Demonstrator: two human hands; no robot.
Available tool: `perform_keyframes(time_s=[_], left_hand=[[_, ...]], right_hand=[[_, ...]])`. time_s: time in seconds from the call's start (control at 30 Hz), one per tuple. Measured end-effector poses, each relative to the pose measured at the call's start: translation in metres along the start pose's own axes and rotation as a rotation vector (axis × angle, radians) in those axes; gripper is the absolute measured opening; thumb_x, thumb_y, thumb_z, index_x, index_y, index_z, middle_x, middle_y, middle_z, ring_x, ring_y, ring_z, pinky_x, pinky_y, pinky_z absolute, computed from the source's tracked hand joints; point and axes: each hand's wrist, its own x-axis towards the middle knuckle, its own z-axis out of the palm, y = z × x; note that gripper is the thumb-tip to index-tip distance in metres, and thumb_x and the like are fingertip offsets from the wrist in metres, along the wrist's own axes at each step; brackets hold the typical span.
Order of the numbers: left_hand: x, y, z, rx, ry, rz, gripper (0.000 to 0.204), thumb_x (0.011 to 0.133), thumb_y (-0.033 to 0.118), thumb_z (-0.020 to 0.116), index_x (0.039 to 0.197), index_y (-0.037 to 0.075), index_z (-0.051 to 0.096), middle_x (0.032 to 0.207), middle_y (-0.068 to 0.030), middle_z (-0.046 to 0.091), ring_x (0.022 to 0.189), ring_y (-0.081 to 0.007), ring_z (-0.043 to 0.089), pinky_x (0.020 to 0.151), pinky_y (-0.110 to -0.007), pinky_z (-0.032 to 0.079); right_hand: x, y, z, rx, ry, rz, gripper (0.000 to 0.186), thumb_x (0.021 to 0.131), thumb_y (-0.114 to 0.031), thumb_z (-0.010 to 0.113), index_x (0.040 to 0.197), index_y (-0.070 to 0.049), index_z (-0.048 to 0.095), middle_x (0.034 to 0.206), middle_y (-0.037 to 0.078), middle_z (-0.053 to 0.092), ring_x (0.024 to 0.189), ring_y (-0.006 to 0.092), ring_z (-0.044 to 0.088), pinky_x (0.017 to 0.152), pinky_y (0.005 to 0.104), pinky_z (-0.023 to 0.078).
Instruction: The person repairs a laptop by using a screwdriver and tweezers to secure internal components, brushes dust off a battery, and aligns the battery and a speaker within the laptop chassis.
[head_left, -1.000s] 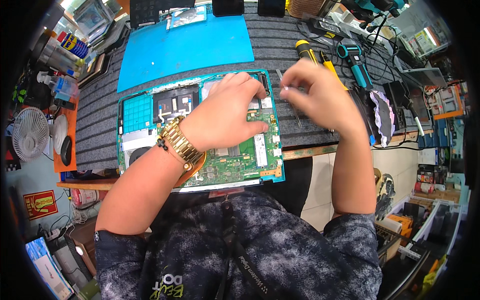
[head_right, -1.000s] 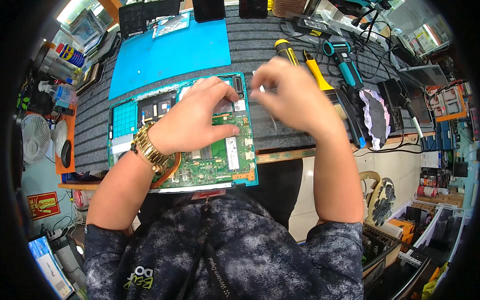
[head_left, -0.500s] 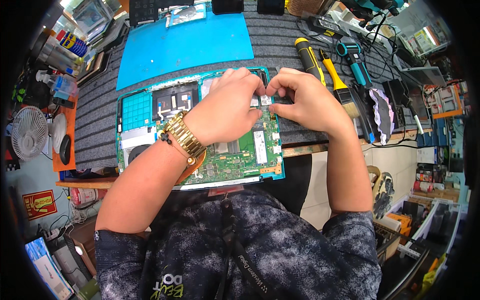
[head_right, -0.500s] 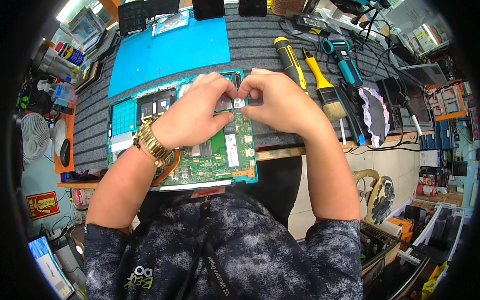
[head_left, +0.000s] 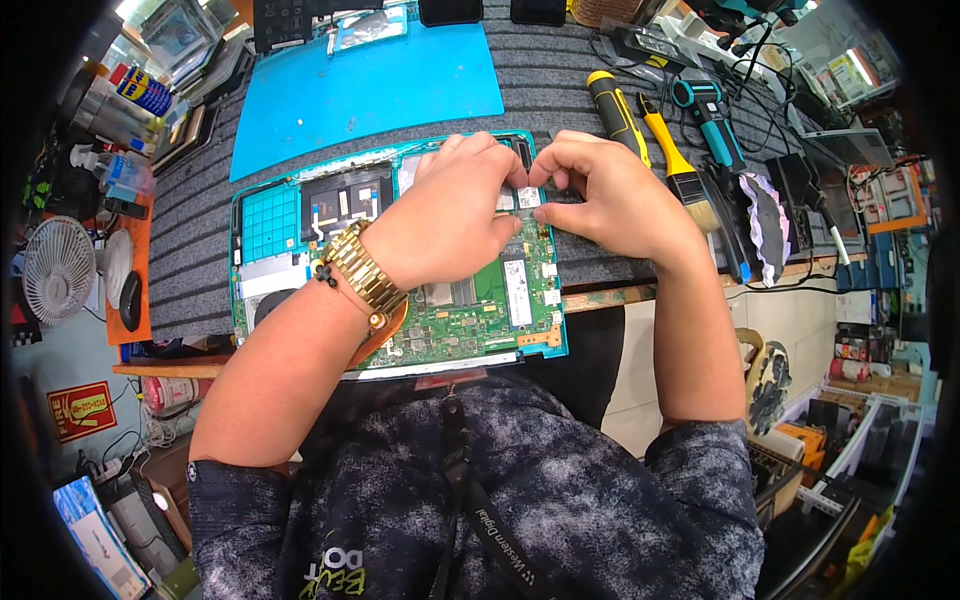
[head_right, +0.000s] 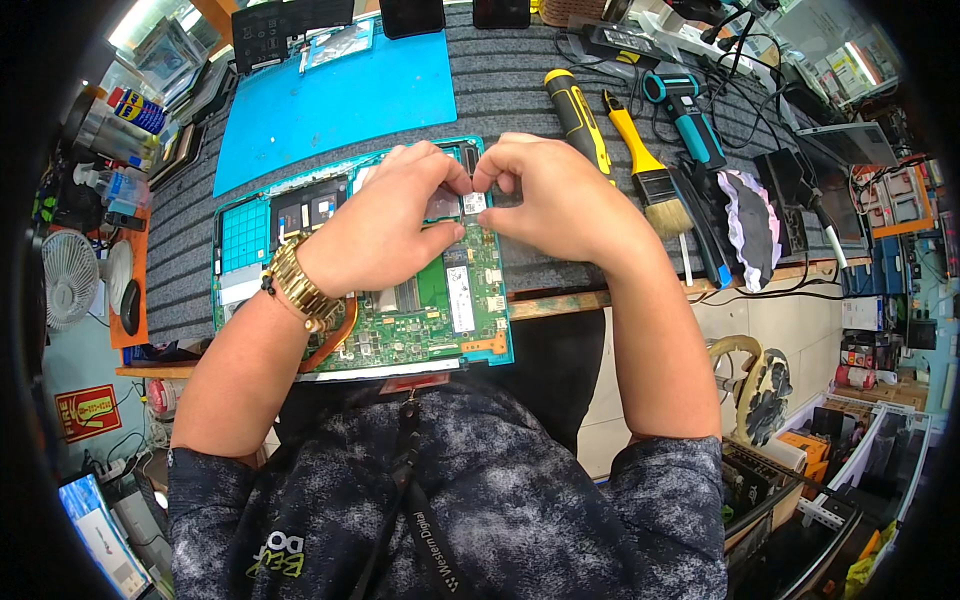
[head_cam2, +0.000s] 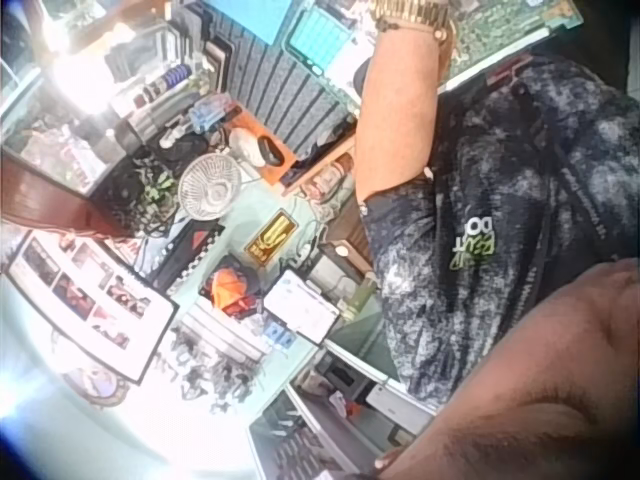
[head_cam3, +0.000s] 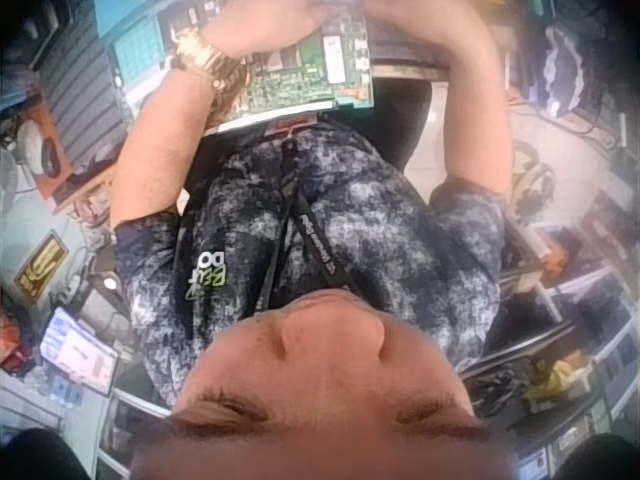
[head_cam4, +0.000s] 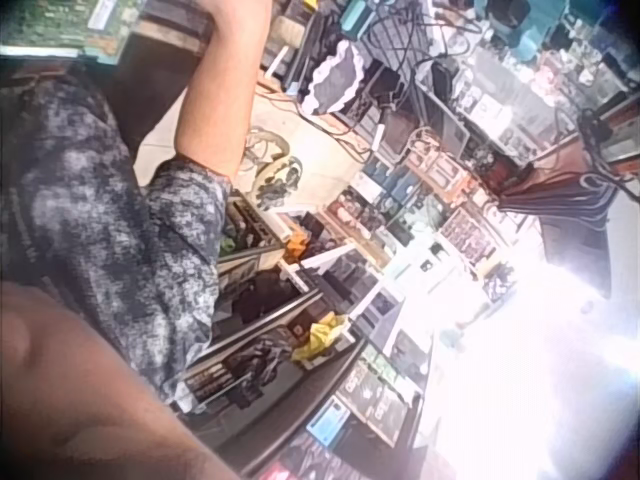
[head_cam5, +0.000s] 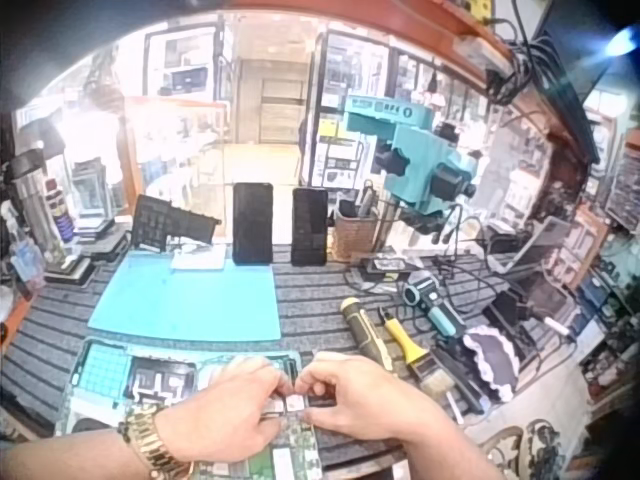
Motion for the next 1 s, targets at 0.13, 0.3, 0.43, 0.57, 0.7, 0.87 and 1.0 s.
perform_keyframes(time_s=[0.13,0.3,0.43,0.57,0.7,0.87,1.0], left_hand=[[-0.0009,-0.0007,0.0015,0.008,0.006,-0.002,0.034,0.093,0.012,0.081,0.123,0.002,0.068,0.122,-0.0165,0.067,0.124,-0.0381,0.061,0.11,-0.049,0.05],[-0.0005,-0.0027,0.0018,-0.008,0.011,0.01,0.034,0.093,0.012,0.081,0.123,0.002,0.068,0.121,-0.0166,0.068,0.123,-0.0382,0.062,0.109,-0.049,0.051],[-0.0001,-0.0028,0.0013,-0.026,0.021,0.013,0.034,0.092,0.013,0.081,0.122,0.002,0.069,0.121,-0.0165,0.068,0.123,-0.0384,0.062,0.109,-0.049,0.052],[-0.0003,-0.0026,-0.0002,-0.036,0.008,-0.002,0.035,0.092,0.013,0.082,0.123,0.003,0.069,0.122,-0.0166,0.068,0.124,-0.0384,0.062,0.109,-0.049,0.052],[-0.0003,-0.0021,-0.0012,-0.046,0.003,-0.014,0.037,0.092,0.014,0.082,0.124,0.003,0.069,0.123,-0.0166,0.069,0.126,-0.0384,0.063,0.111,-0.049,0.052],[-0.0004,-0.0025,-0.0012,-0.057,0.002,-0.032,0.037,0.092,0.014,0.083,0.125,0.003,0.069,0.123,-0.0161,0.069,0.126,-0.0377,0.063,0.112,-0.048,0.052],[0.0002,-0.0025,-0.0014,-0.062,-0.003,-0.038,0.038,0.092,0.013,0.084,0.125,0.003,0.069,0.124,-0.0157,0.069,0.126,-0.0371,0.063,0.112,-0.048,0.052]], right_hand=[[0.0006,-0.0007,-0.0005,-0.008,-0.006,-0.005,0.03,0.08,-0.009,0.091,0.104,-0.001,0.077,0.092,0.012,0.065,0.086,0.0268,0.066,0.077,0.0406,0.055],[0.0008,-0.0025,-0.0004,0.003,0.0,0.0,0.029,0.079,-0.009,0.091,0.104,-0.001,0.077,0.092,0.012,0.066,0.086,0.0266,0.066,0.078,0.04,0.056],[0.0007,-0.003,-0.0005,0.007,-0.004,0.008,0.029,0.079,-0.009,0.091,0.103,-0.001,0.077,0.092,0.012,0.066,0.086,0.0263,0.066,0.078,0.0401,0.056],[0.0005,-0.0025,0.0006,0.019,-0.011,-0.011,0.03,0.081,-0.004,0.092,0.106,0.0,0.076,0.091,0.006,0.059,0.085,0.0185,0.058,0.075,0.0346,0.051],[0.0004,-0.0013,0.0025,0.029,0.007,-0.036,0.03,0.08,-0.004,0.091,0.105,0.0,0.075,0.091,0.006,0.058,0.085,0.019,0.058,0.075,0.0352,0.051],[0.0009,-0.0025,0.0022,0.003,0.008,-0.055,0.031,0.08,-0.005,0.091,0.106,-0.001,0.075,0.09,0.007,0.058,0.084,0.0205,0.058,0.075,0.0365,0.051],[0.0041,-0.003,-0.0009,-0.042,-0.029,-0.062,0.032,0.08,-0.008,0.091,0.107,-0.002,0.074,0.088,0.008,0.057,0.083,0.0225,0.057,0.073,0.0384,0.05]])
